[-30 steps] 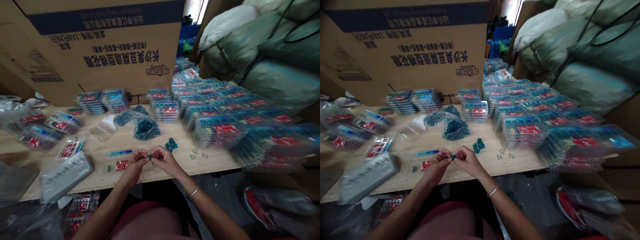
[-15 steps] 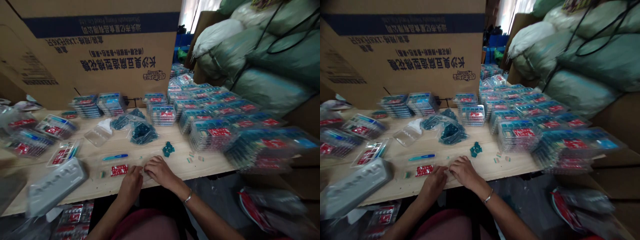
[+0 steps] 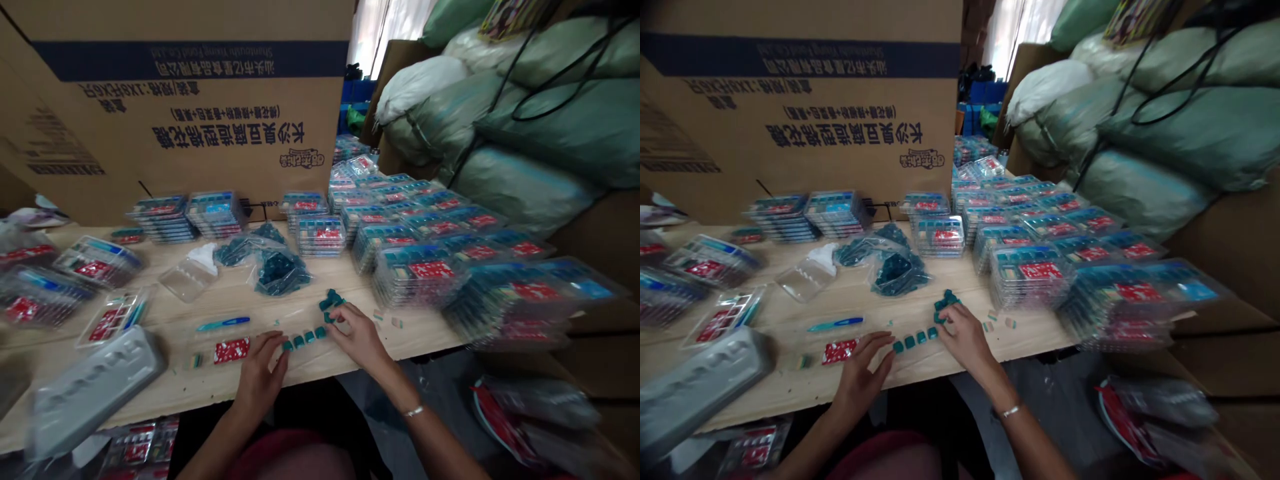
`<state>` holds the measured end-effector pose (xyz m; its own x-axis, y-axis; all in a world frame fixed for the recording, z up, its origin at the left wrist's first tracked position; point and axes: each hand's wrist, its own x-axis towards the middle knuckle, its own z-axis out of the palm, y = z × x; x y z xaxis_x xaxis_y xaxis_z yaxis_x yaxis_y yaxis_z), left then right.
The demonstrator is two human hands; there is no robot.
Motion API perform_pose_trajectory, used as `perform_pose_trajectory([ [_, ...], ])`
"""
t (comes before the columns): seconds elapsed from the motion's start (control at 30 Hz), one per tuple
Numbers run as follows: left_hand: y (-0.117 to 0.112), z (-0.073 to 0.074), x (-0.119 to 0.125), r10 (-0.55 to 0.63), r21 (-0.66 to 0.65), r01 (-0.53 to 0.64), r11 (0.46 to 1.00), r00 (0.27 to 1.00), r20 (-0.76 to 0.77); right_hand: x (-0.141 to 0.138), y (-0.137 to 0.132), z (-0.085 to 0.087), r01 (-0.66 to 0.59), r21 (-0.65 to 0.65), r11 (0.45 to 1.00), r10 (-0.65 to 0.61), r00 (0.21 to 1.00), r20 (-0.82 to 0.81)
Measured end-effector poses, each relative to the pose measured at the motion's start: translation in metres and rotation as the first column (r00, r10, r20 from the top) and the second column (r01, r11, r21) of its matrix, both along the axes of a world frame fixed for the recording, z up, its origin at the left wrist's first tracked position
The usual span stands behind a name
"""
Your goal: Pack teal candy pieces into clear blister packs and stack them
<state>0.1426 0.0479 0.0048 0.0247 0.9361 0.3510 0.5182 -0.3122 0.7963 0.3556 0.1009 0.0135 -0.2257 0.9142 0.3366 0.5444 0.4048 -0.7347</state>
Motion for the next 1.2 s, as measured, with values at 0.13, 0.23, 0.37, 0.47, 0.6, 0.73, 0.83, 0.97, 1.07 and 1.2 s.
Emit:
perform_pose_trajectory([
  [0.13, -0.012, 0.018, 0.008, -0.023, -0.397, 0.264, 0.879, 0.855, 0.518, -0.021, -0.031, 0.014, -0.353, -0.296, 0.888, 0.245, 0.906, -0.345],
  [0.23, -0.025, 0.015, 0.007, 0.126, -0.53, 0.383, 0.757, 0.71, 0.693, -0.031, -0.049, 0.009, -0.48, -0.405, 0.778, 0.286, 0.845, -0.451],
  [0.37, -0.043, 0.009, -0.004, 0.218, -0.595, 0.562, 0.574, 0.596, 0.773, -0.037, -0.062, -0.001, -0.578, -0.464, 0.671, 0.322, 0.791, -0.52],
  [0.47, -0.048, 0.014, -0.013, 0.147, -0.581, 0.644, 0.498, 0.598, 0.788, -0.042, -0.064, -0.003, -0.615, -0.464, 0.638, 0.355, 0.769, -0.531],
  [0.6, -0.045, 0.018, -0.018, 0.078, -0.598, 0.566, 0.568, 0.686, 0.723, -0.052, -0.066, -0.005, -0.544, -0.388, 0.744, 0.34, 0.808, -0.48],
  [0.73, -0.044, 0.007, -0.014, 0.208, -0.609, 0.468, 0.64, 0.657, 0.724, -0.061, -0.072, -0.01, -0.396, -0.06, 0.916, 0.356, 0.874, -0.331],
  [0.83, -0.045, 0.001, -0.012, 0.201, -0.613, 0.473, 0.632, 0.664, 0.72, -0.062, -0.075, -0.012, -0.358, 0.085, 0.93, 0.367, 0.89, -0.271],
  [0.97, -0.044, 0.0, -0.016, 0.014, -0.552, 0.281, 0.785, 0.883, 0.47, -0.055, -0.061, -0.008, -0.362, 0.067, 0.93, 0.368, 0.916, -0.16],
  [1.07, -0.041, -0.006, -0.019, -0.039, -0.222, 0.036, 0.974, 0.999, -0.006, -0.053, -0.034, -0.002, -0.4, 0.049, 0.915, 0.396, 0.916, 0.067],
  [1.2, -0.035, -0.021, -0.022, -0.045, 0.102, 0.095, 0.99, 0.913, -0.406, -0.064, 0.001, -0.001, -0.556, 0.055, 0.83, 0.508, 0.792, 0.339],
])
